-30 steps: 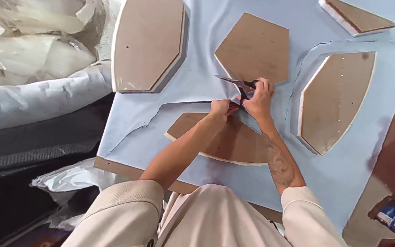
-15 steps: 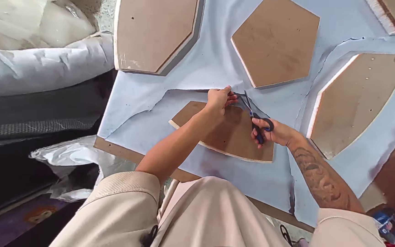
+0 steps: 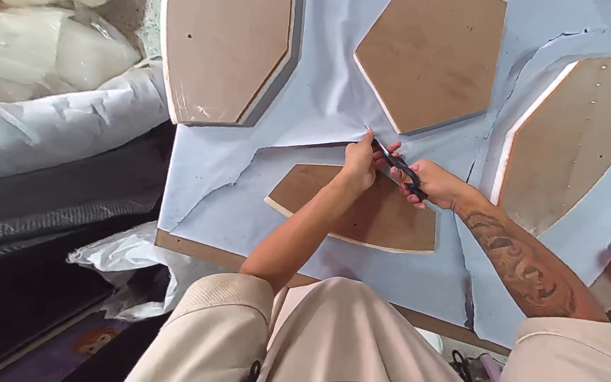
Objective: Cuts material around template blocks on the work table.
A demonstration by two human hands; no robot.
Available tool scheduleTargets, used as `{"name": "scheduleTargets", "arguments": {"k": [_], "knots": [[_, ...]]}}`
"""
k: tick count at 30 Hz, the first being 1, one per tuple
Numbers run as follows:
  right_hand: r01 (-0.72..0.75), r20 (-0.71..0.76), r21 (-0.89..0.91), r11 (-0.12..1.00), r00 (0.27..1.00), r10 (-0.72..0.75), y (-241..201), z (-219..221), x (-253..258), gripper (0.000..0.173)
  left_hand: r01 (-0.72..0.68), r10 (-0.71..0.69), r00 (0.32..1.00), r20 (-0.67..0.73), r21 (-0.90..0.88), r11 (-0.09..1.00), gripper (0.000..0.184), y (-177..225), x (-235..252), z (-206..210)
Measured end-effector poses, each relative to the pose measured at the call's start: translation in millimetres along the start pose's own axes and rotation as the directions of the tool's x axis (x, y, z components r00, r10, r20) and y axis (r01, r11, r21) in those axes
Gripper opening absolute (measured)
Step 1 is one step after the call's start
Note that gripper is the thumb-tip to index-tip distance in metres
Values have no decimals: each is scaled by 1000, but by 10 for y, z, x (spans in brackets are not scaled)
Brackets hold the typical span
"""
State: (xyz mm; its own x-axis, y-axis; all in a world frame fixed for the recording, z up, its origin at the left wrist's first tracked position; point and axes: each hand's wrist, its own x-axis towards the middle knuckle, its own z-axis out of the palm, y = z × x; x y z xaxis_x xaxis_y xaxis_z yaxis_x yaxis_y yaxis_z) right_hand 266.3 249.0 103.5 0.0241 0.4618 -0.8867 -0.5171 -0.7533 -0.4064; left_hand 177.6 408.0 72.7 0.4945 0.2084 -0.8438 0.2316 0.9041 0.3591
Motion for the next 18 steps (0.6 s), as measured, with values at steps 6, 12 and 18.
{"name": "scheduleTargets", "arguments": {"k": [6,12,18], "knots": [[60,40,-37,997,997,-59,-69,-41,91,56,-216,217,976,-12,-154,964,43,-136,115,37],[111,8,-68,992,994,-110,-154,-21,283,39,-233,233,972,10,24,972,45,-172,168,-46],[95,-131,-213,972,984,-125,-449,74,466,35,-307,309,951,-3,104,946,27,-223,167,-32]]}}
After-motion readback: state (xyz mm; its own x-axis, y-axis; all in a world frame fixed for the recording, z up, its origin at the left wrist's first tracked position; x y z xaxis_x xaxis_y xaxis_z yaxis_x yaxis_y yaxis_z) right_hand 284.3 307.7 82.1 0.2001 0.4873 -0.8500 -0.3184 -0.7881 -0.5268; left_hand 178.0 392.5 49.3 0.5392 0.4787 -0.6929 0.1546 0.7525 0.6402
